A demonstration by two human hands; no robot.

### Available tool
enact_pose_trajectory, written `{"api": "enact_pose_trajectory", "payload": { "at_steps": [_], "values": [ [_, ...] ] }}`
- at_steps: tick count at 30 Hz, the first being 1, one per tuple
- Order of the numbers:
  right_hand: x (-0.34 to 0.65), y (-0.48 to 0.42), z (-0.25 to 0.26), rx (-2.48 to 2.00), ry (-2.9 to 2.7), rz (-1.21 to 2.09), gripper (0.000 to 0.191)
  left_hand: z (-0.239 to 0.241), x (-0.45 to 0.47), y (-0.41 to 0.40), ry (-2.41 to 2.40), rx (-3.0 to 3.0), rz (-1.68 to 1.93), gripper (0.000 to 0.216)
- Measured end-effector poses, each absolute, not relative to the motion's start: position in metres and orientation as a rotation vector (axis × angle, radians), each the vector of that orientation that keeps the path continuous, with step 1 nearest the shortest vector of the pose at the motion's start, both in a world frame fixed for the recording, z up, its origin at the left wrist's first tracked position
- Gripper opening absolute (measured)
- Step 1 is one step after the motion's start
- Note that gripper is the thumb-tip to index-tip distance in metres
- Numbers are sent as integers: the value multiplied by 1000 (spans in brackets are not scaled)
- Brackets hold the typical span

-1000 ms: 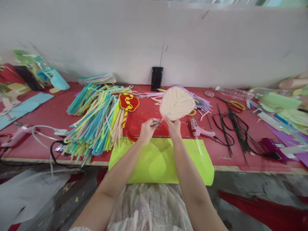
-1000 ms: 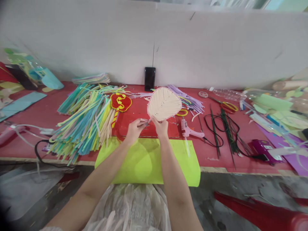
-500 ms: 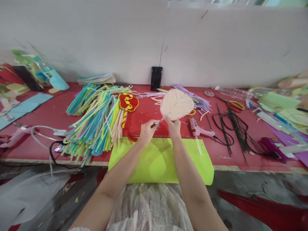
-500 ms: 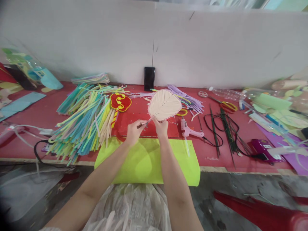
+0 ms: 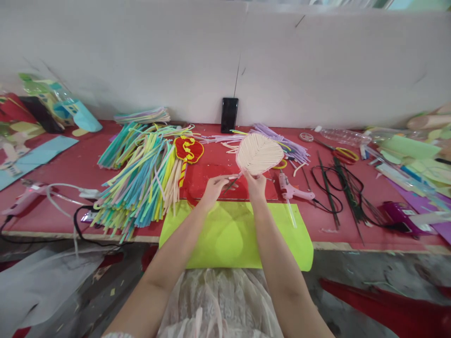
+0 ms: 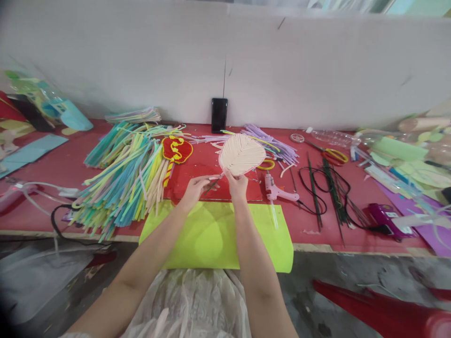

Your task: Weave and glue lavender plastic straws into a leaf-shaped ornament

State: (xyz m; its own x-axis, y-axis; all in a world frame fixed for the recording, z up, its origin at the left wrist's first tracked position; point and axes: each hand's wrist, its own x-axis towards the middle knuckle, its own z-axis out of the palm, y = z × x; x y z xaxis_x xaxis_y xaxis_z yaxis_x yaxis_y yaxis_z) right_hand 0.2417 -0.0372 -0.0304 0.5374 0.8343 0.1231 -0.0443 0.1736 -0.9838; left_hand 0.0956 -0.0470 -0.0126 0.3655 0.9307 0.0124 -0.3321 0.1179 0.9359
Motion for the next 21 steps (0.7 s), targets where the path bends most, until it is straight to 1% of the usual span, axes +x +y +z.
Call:
{"api": "enact_pose_trajectory", "payload": {
  "at_steps": [4,11,13,17,21],
  "values": [
    [241,-38,-29,-1226,-796,742,33,-11,94,-46,647,907,1008,25],
    [238,-42,-26,-1231,-955,744,30,-15,95,-44,805,805,934,21],
    [236,-44,-25,-1209,-994,741,28,-17,96,-43,792,792,943,24],
    [235,-45,-23,-1175,-988,762,27,-19,98,-41,740,861,997,39],
    [235,-45,-23,-1214,-924,757,34,-17,97,-39,778,1021,1033,46]
  ]
}}
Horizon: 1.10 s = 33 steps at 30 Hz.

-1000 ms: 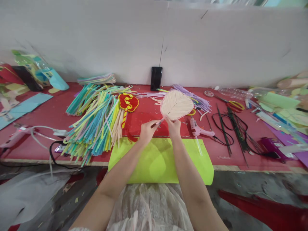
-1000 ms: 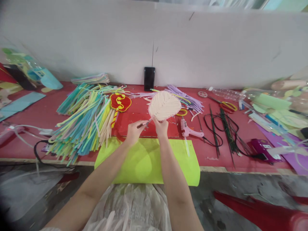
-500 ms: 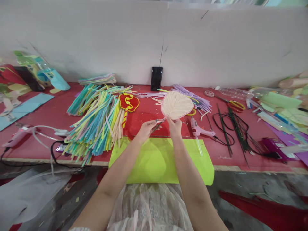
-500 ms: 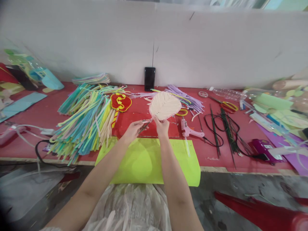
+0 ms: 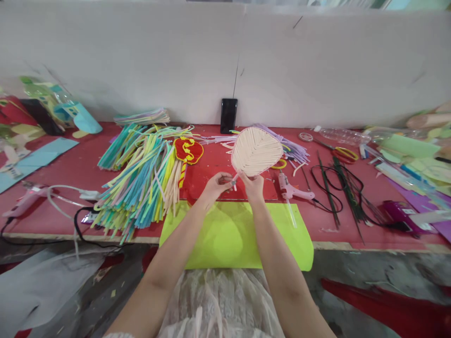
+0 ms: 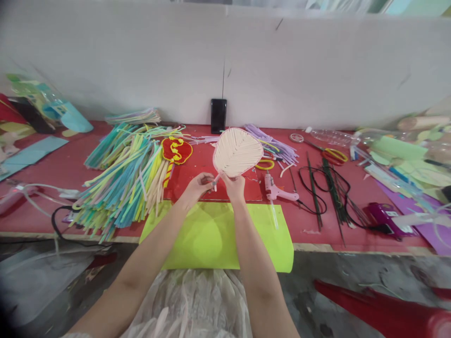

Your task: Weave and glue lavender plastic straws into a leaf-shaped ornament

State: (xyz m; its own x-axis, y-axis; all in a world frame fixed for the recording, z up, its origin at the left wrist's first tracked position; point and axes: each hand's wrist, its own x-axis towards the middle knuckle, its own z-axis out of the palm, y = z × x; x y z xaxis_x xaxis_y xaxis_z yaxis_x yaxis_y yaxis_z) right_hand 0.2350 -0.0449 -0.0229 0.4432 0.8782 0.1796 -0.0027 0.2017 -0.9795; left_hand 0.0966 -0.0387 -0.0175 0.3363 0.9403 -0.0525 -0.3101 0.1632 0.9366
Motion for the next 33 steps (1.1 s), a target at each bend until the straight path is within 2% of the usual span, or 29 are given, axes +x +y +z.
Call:
{"api": "enact_pose_trajectory", "payload": {
  "at_steps": [5,11,22,26,33],
  "values": [
    [235,-45,-23,-1232,-948,735,36,-13,93,-40,857,1187,990,42],
    [236,-44,-25,-1220,-1017,737,26,-15,92,-41,845,1286,987,34],
    [235,-44,-26,-1202,-1022,733,24,-9,94,-51,1114,1715,1131,8],
    [235,-43,-28,-1222,-998,722,29,-8,94,-53,1142,1766,1101,11],
    [235,-47,-22,-1218,-981,764,31,-11,92,-47,1002,1419,934,24]
  ]
}}
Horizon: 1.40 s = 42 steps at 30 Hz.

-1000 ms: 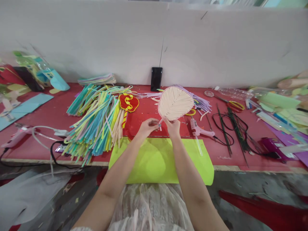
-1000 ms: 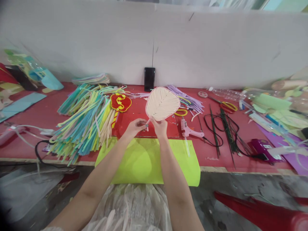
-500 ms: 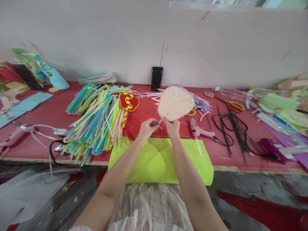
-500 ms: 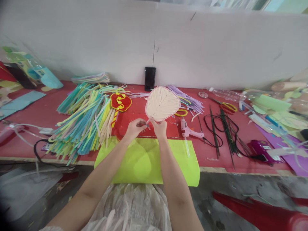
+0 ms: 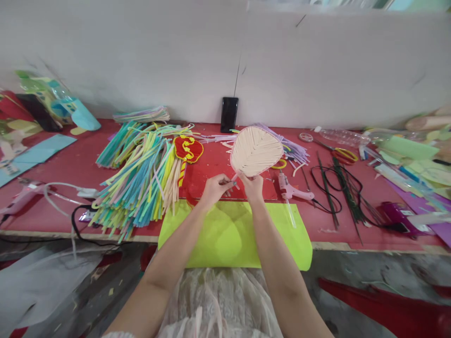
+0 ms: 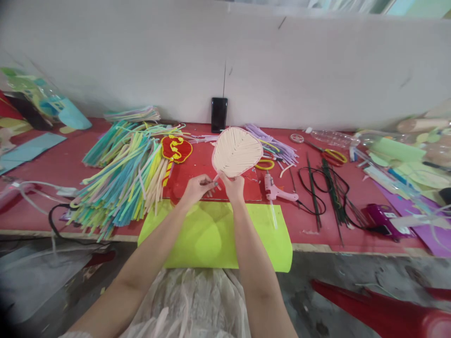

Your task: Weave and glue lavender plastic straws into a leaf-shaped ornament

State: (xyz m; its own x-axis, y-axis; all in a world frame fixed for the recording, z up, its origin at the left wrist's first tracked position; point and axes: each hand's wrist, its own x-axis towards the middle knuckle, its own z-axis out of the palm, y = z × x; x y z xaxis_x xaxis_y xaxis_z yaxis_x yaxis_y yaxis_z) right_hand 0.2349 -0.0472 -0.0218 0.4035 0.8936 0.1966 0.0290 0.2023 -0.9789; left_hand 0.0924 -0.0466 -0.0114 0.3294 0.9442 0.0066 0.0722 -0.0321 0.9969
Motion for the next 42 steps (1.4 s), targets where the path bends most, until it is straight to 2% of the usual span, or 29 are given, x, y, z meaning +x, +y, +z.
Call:
{"api": "enact_pose_trajectory", "payload": {
  "at_steps": [5,17,23,32,37,42],
  "values": [
    [234,-47,-20,-1163,-907,844,35,-11,92,-45,950,1358,890,26],
    [236,-44,-26,-1121,-996,839,22,-6,92,-57,1188,1871,1014,18],
    [233,-46,-24,-1094,-1019,842,20,-4,93,-61,1291,1892,1013,20],
    [233,-46,-24,-1102,-1048,831,20,-8,96,-50,1018,1244,734,23],
    [232,-48,-18,-1152,-1010,819,22,-14,91,-46,906,989,694,20],
    [232,-51,-12,-1110,-1035,837,23,-16,87,-45,848,748,662,11]
  ]
}}
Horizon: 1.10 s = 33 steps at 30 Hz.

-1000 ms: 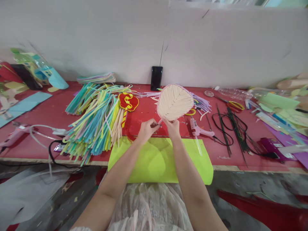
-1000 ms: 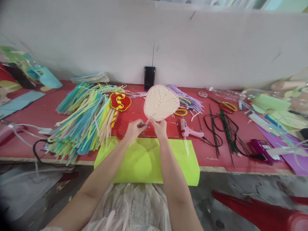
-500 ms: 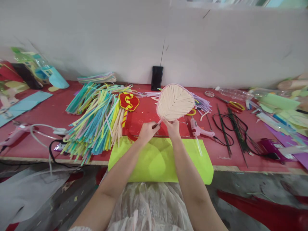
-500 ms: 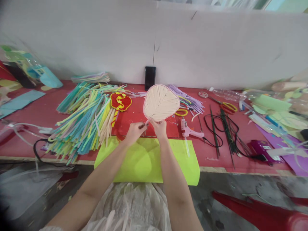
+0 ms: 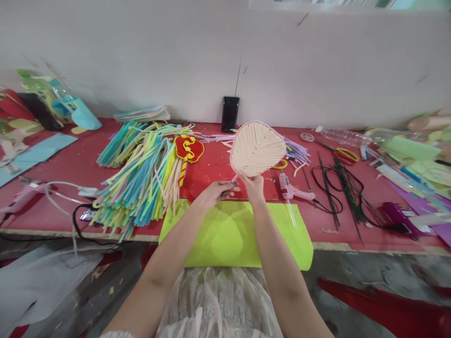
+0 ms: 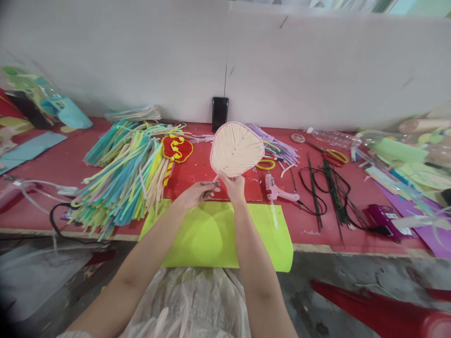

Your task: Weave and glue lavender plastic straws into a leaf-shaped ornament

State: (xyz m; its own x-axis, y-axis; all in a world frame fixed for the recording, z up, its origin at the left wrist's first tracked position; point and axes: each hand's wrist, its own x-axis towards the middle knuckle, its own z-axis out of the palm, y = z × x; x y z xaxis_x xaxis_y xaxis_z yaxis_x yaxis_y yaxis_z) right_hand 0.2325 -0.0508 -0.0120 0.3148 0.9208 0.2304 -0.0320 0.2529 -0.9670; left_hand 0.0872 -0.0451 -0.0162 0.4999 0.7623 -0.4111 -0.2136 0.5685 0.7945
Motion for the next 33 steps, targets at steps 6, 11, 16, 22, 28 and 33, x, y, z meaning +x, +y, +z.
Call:
{"api": "enact_pose_trajectory", "payload": {
  "at_steps": [6,11,16,22,28,33],
  "values": [
    [235,-51,-13,-1085,-1045,812,26,-13,86,-42,767,602,590,19],
    [235,-54,-10,-1087,-1120,813,29,-15,86,-42,792,557,621,18],
    [234,-53,-12,-1025,-1095,818,21,-14,86,-43,840,556,683,11],
    [233,-47,-18,-1072,-987,790,26,-18,88,-43,882,729,832,13],
    [233,-44,-18,-1109,-858,756,36,-12,93,-45,917,1013,945,28],
    [234,-42,-19,-1122,-809,756,44,-9,94,-43,888,1129,962,33]
  ]
}}
